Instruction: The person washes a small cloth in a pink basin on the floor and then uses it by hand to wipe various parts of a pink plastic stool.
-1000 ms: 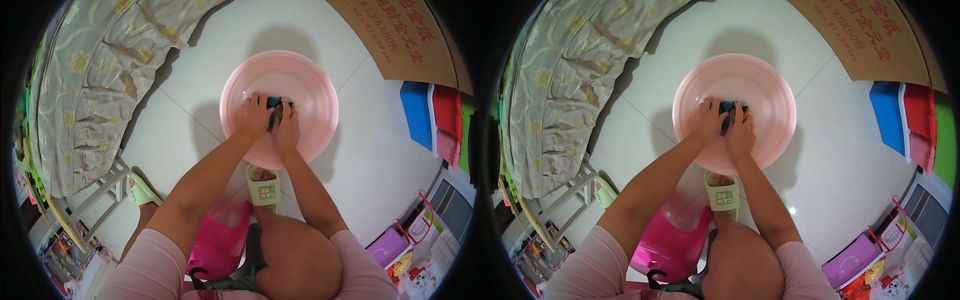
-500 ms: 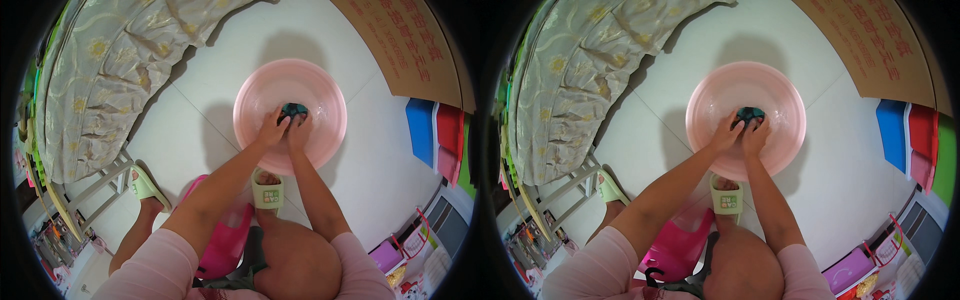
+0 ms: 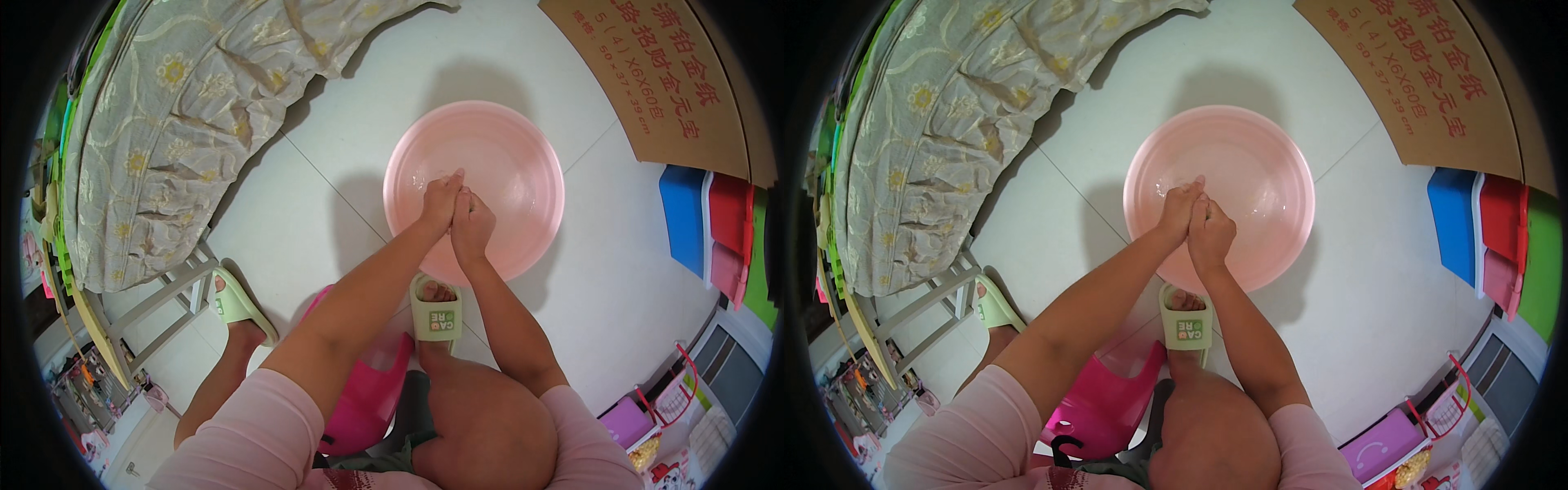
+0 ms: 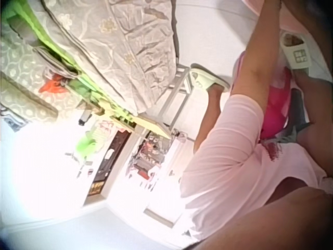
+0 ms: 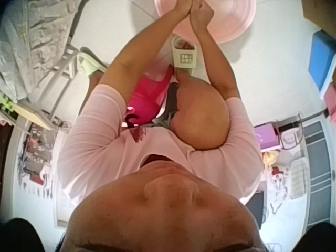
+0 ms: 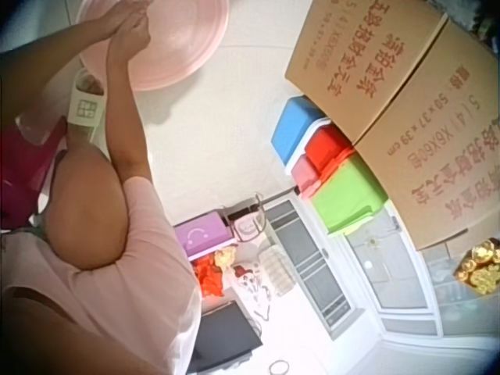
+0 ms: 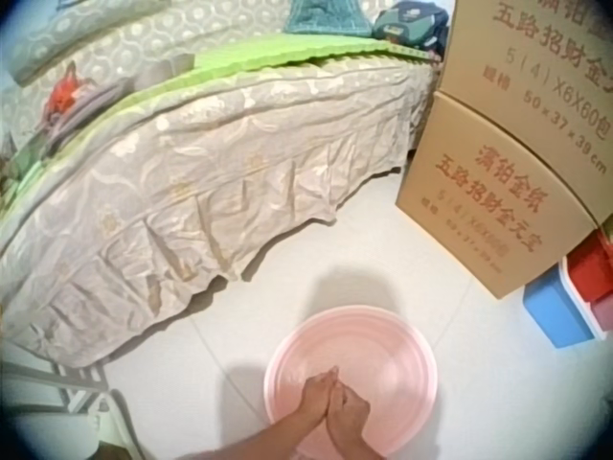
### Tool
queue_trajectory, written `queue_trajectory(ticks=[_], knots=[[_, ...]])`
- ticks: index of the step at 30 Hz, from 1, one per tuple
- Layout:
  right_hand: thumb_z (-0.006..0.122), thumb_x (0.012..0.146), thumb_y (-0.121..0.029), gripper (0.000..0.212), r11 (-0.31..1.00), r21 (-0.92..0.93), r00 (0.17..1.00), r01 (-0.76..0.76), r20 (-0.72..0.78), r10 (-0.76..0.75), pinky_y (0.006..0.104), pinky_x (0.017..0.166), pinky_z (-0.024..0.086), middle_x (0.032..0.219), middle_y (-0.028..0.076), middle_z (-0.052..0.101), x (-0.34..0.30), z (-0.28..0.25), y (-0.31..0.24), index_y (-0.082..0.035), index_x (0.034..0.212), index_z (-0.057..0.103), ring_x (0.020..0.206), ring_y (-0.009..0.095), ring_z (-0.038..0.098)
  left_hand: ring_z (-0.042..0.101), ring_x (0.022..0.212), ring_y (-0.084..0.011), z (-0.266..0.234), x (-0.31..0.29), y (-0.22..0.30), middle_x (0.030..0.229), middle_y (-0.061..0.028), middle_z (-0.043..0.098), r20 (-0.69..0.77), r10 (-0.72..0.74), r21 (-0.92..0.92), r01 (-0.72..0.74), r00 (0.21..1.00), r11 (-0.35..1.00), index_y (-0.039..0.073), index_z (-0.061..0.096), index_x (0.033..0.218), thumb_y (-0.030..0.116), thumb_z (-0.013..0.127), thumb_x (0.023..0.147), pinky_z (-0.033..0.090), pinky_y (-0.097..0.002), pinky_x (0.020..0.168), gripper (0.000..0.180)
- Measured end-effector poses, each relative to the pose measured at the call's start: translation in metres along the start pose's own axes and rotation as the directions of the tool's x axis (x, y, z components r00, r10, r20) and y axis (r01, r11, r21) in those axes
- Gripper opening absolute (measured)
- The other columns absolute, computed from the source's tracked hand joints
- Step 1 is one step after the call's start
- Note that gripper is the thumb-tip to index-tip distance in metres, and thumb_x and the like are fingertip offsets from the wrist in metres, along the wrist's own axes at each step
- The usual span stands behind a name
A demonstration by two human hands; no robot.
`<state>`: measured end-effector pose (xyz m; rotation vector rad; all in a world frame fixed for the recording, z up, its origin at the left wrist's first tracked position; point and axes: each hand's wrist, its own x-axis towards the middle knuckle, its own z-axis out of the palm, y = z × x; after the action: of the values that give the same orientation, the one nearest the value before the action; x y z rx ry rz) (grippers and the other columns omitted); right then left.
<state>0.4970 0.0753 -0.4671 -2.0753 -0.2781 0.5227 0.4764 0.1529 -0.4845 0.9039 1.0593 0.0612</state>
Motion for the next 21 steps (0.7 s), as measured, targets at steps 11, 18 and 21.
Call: queue_trajectory(ticks=[11, 18, 21], knots=[[0.056, 0.092, -0.022, 0.023, 0.96, -0.272, 0.997, -0.069, 0.003, 0.072, 0.0438, 0.083, 0.046, 0.11, 0.024, 0.061, 0.022, -0.018, 0.025, -0.002, 0.101, 0.062, 0.098, 0.035, 0.06, 0.053, 0.1, -0.0277, -0.014, 0.001, -0.013, 0.11, -0.0157, 0.055, 0.034, 0.504, 0.73, -0.366, 0.863, 0.578, 0.008, 0.061, 0.105, 0.032, 0.058, 0.094, 0.044, -0.0419, 0.086, 0.026], [0.065, 0.087, -0.017, 0.068, 0.767, -0.606, 0.968, 0.213, 0.027, -0.248, 0.0541, 0.113, 0.021, 0.152, 0.021, 0.024, 0.021, -0.014, 0.05, -0.02, 0.147, 0.035, 0.139, 0.047, 0.021, 0.022, 0.142, -0.0371, -0.038, -0.002, -0.035, 0.156, -0.0123, 0.024, 0.428, 0.525, 0.892, -0.435, 0.735, -0.118, 0.023, 0.045, 0.143, 0.024, 0.065, 0.087, 0.017, -0.0577, 0.112, 0.059], [0.068, 0.084, -0.017, 0.068, 0.633, -0.668, 0.92, 0.392, 0.26, -0.295, 0.0539, 0.112, 0.025, 0.152, 0.02, 0.026, 0.028, -0.018, 0.063, -0.02, 0.145, 0.038, 0.137, 0.046, 0.026, 0.029, 0.139, -0.0354, -0.039, 0.008, -0.033, 0.152, -0.0121, 0.031, 0.4, 0.523, 0.902, -0.425, 0.753, -0.078, 0.021, 0.048, 0.14, 0.021, 0.066, 0.085, 0.022, -0.0548, 0.111, 0.058]])
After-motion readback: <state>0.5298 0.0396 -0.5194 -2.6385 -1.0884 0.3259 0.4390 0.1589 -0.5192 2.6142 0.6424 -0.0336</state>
